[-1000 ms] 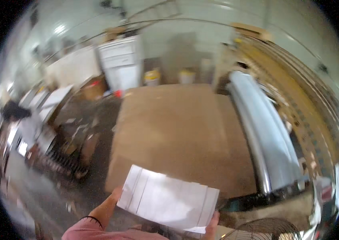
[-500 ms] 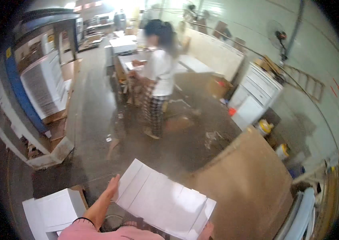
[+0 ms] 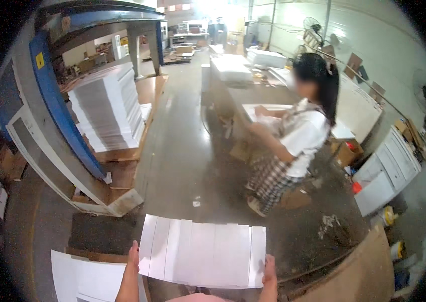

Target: The person picks up a stack of white slats, carries them to a workbench, and uses a pneumatic nail gun and a template to assemble decorative cabinet door panels.

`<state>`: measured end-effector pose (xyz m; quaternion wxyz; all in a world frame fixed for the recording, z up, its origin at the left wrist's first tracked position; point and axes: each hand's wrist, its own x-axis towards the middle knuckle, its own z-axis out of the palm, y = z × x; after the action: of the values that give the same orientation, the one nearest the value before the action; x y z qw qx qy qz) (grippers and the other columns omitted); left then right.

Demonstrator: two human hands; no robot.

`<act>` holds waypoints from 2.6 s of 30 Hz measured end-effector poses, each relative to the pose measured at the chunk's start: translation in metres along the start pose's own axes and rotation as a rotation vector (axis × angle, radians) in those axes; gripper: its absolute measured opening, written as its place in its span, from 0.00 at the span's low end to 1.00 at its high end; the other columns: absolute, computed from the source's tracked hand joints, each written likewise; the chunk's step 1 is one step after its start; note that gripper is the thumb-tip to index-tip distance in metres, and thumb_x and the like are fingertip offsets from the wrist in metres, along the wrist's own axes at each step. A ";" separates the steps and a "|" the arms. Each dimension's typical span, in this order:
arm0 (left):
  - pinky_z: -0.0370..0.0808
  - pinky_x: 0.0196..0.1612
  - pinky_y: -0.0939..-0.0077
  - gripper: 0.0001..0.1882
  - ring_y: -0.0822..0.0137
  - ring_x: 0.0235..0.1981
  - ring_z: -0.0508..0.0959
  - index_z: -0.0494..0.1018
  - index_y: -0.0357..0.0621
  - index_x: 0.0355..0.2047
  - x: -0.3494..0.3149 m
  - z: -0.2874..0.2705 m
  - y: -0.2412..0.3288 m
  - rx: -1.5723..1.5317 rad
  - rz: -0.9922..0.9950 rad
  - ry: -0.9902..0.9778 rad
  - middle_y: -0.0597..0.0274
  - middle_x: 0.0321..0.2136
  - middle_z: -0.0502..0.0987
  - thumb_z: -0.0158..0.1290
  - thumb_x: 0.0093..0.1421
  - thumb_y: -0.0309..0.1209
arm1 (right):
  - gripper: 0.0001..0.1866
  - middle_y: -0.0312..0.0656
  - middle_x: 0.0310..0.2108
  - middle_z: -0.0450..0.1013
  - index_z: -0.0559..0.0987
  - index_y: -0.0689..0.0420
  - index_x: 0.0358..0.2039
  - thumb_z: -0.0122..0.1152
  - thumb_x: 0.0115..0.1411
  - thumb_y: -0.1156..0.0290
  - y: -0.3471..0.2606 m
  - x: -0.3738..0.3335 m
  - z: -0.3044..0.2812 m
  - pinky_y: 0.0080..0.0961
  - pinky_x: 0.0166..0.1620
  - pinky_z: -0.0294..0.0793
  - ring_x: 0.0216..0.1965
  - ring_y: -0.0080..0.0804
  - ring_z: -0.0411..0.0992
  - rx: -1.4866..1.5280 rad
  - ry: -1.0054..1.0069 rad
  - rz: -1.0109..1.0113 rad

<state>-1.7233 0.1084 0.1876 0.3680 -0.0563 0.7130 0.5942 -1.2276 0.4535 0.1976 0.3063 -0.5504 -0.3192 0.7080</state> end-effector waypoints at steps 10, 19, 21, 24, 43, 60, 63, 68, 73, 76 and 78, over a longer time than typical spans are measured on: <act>0.79 0.42 0.67 0.34 0.64 0.34 0.82 0.76 0.43 0.35 0.123 0.019 0.138 -0.336 -0.089 0.218 0.57 0.34 0.82 0.45 0.69 0.65 | 0.29 0.35 0.48 0.75 0.80 0.55 0.53 0.47 0.67 0.45 -0.177 0.213 0.312 0.30 0.59 0.65 0.51 0.31 0.70 -0.094 -0.332 0.165; 0.66 0.68 0.56 0.44 0.53 0.66 0.69 0.62 0.39 0.70 0.318 0.052 0.272 -0.454 -0.010 0.012 0.54 0.68 0.68 0.36 0.72 0.65 | 0.26 0.43 0.49 0.79 0.81 0.60 0.50 0.49 0.68 0.50 -0.290 0.445 0.555 0.32 0.54 0.70 0.47 0.36 0.74 -0.354 -0.465 0.111; 0.65 0.68 0.56 0.44 0.52 0.67 0.68 0.61 0.39 0.71 0.381 0.078 0.312 -0.494 0.004 -0.059 0.55 0.69 0.67 0.36 0.72 0.65 | 0.25 0.43 0.46 0.79 0.81 0.61 0.48 0.48 0.69 0.52 -0.301 0.517 0.593 0.31 0.51 0.71 0.45 0.36 0.74 -0.440 -0.393 -0.030; 0.65 0.69 0.56 0.44 0.52 0.68 0.67 0.60 0.40 0.72 0.470 0.087 0.367 -0.547 0.030 -0.097 0.55 0.70 0.65 0.35 0.72 0.65 | 0.25 0.43 0.39 0.79 0.82 0.61 0.44 0.48 0.69 0.51 -0.336 0.539 0.673 0.31 0.48 0.71 0.40 0.35 0.74 -0.336 -0.331 0.104; 0.61 0.72 0.52 0.38 0.49 0.69 0.65 0.58 0.41 0.72 0.911 0.554 0.763 -0.184 0.087 -0.670 0.53 0.70 0.65 0.28 0.76 0.58 | 0.28 0.48 0.56 0.78 0.81 0.59 0.57 0.54 0.68 0.50 -0.661 0.935 0.748 0.35 0.63 0.67 0.59 0.41 0.72 -0.581 0.144 -0.256; 0.55 0.71 0.51 0.39 0.53 0.68 0.65 0.59 0.48 0.72 1.003 0.887 0.787 0.571 -0.604 -1.379 0.60 0.70 0.66 0.34 0.73 0.62 | 0.20 0.48 0.54 0.76 0.80 0.55 0.52 0.68 0.60 0.67 -0.707 1.031 0.733 0.42 0.62 0.69 0.58 0.50 0.71 -0.680 1.050 -0.829; 0.59 0.69 0.55 0.42 0.58 0.66 0.68 0.60 0.50 0.72 1.008 0.934 0.806 0.705 -0.868 -1.385 0.62 0.68 0.69 0.34 0.71 0.67 | 0.18 0.49 0.52 0.76 0.80 0.57 0.52 0.67 0.61 0.70 -0.663 0.991 0.772 0.40 0.61 0.70 0.56 0.49 0.72 -0.566 1.178 -0.725; 0.66 0.64 0.61 0.35 0.66 0.65 0.70 0.64 0.48 0.70 1.055 0.973 0.864 1.060 -0.497 -1.832 0.62 0.64 0.73 0.40 0.74 0.58 | 0.12 0.42 0.46 0.78 0.81 0.60 0.49 0.62 0.66 0.75 -0.603 0.964 0.881 0.29 0.54 0.72 0.48 0.33 0.75 -0.183 1.409 -0.721; 0.74 0.49 0.74 0.18 0.72 0.42 0.80 0.78 0.43 0.44 1.140 0.936 0.928 1.064 -0.207 -1.909 0.63 0.40 0.81 0.43 0.77 0.42 | 0.08 0.37 0.36 0.78 0.81 0.63 0.46 0.57 0.69 0.76 -0.591 1.011 1.007 0.19 0.45 0.73 0.38 0.20 0.74 0.218 1.402 -0.825; 0.75 0.42 0.75 0.22 0.72 0.33 0.78 0.76 0.42 0.33 1.186 0.923 0.980 1.024 -0.081 -1.834 0.64 0.29 0.77 0.44 0.76 0.45 | 0.09 0.35 0.34 0.77 0.82 0.62 0.45 0.55 0.70 0.76 -0.638 1.046 1.082 0.19 0.40 0.72 0.35 0.18 0.72 0.195 1.245 -0.722; 0.75 0.39 0.76 0.24 0.72 0.28 0.76 0.74 0.43 0.28 1.217 0.918 1.011 0.962 -0.073 -1.745 0.65 0.24 0.74 0.45 0.76 0.46 | 0.09 0.34 0.33 0.76 0.82 0.62 0.45 0.55 0.70 0.76 -0.661 1.089 1.112 0.19 0.38 0.71 0.33 0.18 0.71 0.130 1.199 -0.745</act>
<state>-2.7061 1.6499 0.2612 0.7648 0.5335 0.3556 0.0636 -2.4818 1.5830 0.2951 0.6833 -0.6802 -0.2198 0.1488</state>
